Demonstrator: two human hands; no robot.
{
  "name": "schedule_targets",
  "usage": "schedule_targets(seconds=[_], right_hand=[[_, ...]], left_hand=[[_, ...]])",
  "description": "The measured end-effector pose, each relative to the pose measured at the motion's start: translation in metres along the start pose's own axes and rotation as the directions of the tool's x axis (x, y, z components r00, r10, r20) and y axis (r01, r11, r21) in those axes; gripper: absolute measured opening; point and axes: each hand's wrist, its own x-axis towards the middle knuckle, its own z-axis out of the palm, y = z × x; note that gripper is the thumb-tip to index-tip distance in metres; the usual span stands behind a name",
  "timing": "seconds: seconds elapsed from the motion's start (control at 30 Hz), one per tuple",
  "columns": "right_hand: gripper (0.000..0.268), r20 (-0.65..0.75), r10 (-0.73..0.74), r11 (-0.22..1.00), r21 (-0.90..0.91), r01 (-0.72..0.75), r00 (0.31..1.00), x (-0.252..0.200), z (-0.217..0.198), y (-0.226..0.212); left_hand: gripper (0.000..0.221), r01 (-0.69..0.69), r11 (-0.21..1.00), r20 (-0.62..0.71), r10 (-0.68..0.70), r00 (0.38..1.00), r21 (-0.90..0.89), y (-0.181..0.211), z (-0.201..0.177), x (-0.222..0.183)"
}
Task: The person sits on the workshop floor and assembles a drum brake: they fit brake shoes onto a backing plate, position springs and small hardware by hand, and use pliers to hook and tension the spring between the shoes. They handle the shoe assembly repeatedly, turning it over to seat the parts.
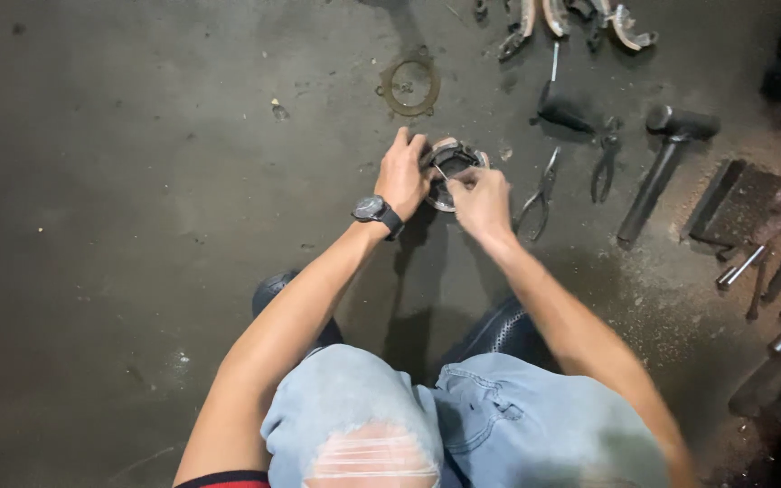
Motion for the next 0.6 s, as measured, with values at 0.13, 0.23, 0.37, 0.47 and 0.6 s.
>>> schedule_targets(seconds=[0.13,0.23,0.37,0.47,0.6], right_hand=[[0.017,0.127,-0.070,0.971,-0.219,0.097,0.989,0.019,-0.029,-0.046],[0.017,0.281,-0.116,0.904,-0.367,0.219,0.953,0.029,-0.048,-0.101],[0.013,0.577,-0.186,0.656,-0.530,0.538,0.795,0.051,-0.042,-0.113],[0.010,0.765,-0.263,0.334,-0.499,0.799,0.588,0.071,-0.034,-0.118],[0.013,0.817,-0.360,0.062,-0.460,0.886,0.450,0.073,-0.033,-0.117]], left_hand=[[0.042,0.003,1.000,0.011,-0.002,1.000,-0.031,0.007,-0.001,0.007],[0.039,0.022,0.998,0.047,-0.025,0.999,0.062,0.006,-0.002,0.012],[0.035,0.005,0.999,0.057,-0.007,0.998,0.043,0.000,0.001,0.015],[0.035,-0.088,0.995,-0.077,0.091,0.993,0.043,-0.021,0.022,0.006],[0.028,0.021,0.994,0.014,-0.023,1.000,0.110,-0.011,0.008,0.011]])
